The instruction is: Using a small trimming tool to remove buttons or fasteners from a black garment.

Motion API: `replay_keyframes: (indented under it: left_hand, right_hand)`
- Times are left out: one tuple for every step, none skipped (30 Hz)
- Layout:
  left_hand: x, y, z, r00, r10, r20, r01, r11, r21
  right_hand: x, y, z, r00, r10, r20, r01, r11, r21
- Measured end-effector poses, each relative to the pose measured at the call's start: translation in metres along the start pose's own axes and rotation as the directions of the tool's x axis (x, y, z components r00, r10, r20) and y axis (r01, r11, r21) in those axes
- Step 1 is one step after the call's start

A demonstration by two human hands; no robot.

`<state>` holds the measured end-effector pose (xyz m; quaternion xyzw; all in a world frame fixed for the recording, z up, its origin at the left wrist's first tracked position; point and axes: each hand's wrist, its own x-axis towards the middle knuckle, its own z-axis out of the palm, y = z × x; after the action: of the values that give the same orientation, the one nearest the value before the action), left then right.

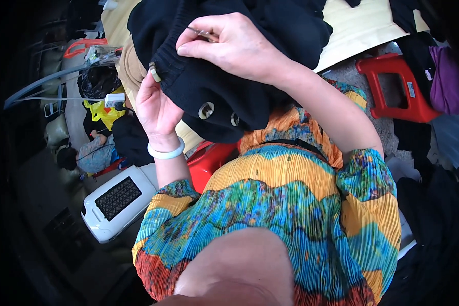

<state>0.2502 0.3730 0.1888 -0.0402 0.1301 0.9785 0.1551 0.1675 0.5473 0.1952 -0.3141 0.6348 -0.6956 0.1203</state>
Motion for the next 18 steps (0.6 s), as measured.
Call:
replay_keyframes:
  left_hand:
    - [0.000,-0.001,-0.001,0.999,0.006,0.039,-0.004,0.999,-0.035]
    - [0.000,-0.001,-0.002,0.997,0.013,0.079,-0.007,0.997,-0.072]
    - [0.000,0.000,-0.003,0.997,0.013,0.078,-0.007,0.997,-0.074]
    - [0.000,-0.001,-0.003,0.996,0.020,0.092,-0.013,0.997,-0.073]
    - [0.000,-0.001,-0.002,0.994,0.026,0.105,-0.019,0.997,-0.071]
    - [-0.001,-0.001,-0.001,0.995,0.028,0.100,-0.021,0.997,-0.070]
    - [-0.001,0.001,-0.002,0.998,0.027,0.062,-0.021,0.996,-0.082]
    - [-0.001,0.001,-0.002,0.999,0.025,0.024,-0.023,0.995,-0.094]
    - [-0.001,0.002,-0.002,0.999,0.025,0.023,-0.023,0.995,-0.096]
    - [0.000,0.002,-0.002,1.000,0.020,0.017,-0.018,0.992,-0.122]
    - [0.001,0.003,-0.001,1.000,0.015,0.011,-0.013,0.989,-0.148]
    - [0.001,0.002,0.000,1.000,0.015,0.010,-0.014,0.989,-0.149]
    - [0.001,0.002,0.001,1.000,0.013,0.003,-0.012,0.994,-0.106]
    - [0.001,0.001,0.001,1.000,0.010,-0.005,-0.011,0.998,-0.062]
    - [0.001,-0.001,-0.002,1.000,0.025,0.001,-0.025,0.998,-0.056]
    - [0.003,-0.003,-0.003,0.999,0.038,0.009,-0.038,0.998,-0.050]
    - [0.004,-0.007,0.005,0.990,0.055,-0.127,-0.055,0.998,0.003]
    - [0.007,-0.009,0.005,0.983,0.065,-0.170,-0.059,0.997,0.039]
  right_hand:
    - [-0.001,0.001,-0.002,1.000,0.002,0.001,-0.002,1.000,0.000]
    - [-0.001,0.002,-0.003,1.000,-0.007,-0.030,0.006,0.999,-0.032]
    - [-0.002,0.004,-0.004,0.998,-0.017,-0.061,0.013,0.998,-0.065]
    - [-0.003,0.001,-0.007,0.999,0.039,-0.028,-0.040,0.998,-0.048]
    - [-0.005,0.000,-0.008,0.999,0.040,-0.027,-0.041,0.998,-0.043]
    - [-0.007,0.001,-0.008,0.999,0.035,-0.025,-0.037,0.998,-0.050]
    - [-0.008,0.001,-0.007,0.999,0.032,-0.024,-0.034,0.997,-0.064]
    - [-0.009,0.001,-0.006,0.999,0.035,-0.024,-0.036,0.997,-0.065]
    - [-0.010,0.001,-0.005,0.999,0.025,-0.030,-0.028,0.996,-0.089]
    - [-0.011,0.001,-0.004,0.999,0.014,-0.037,-0.019,0.993,-0.113]
    - [-0.010,0.002,-0.002,0.999,0.015,-0.036,-0.019,0.993,-0.114]
    - [-0.008,0.002,0.002,0.992,-0.116,-0.059,0.107,0.986,-0.131]
    - [-0.007,0.003,0.005,0.967,-0.244,-0.080,0.230,0.961,-0.153]
    - [-0.006,0.002,0.007,0.967,-0.243,-0.080,0.229,0.961,-0.154]
    - [-0.006,0.002,0.010,0.946,-0.319,-0.052,0.296,0.920,-0.256]
    - [-0.005,0.001,0.012,0.921,-0.389,-0.016,0.359,0.863,-0.356]
    - [-0.005,0.008,0.016,0.894,-0.442,-0.071,0.380,0.834,-0.401]
    - [-0.006,0.013,0.015,0.894,-0.441,-0.073,0.378,0.833,-0.404]
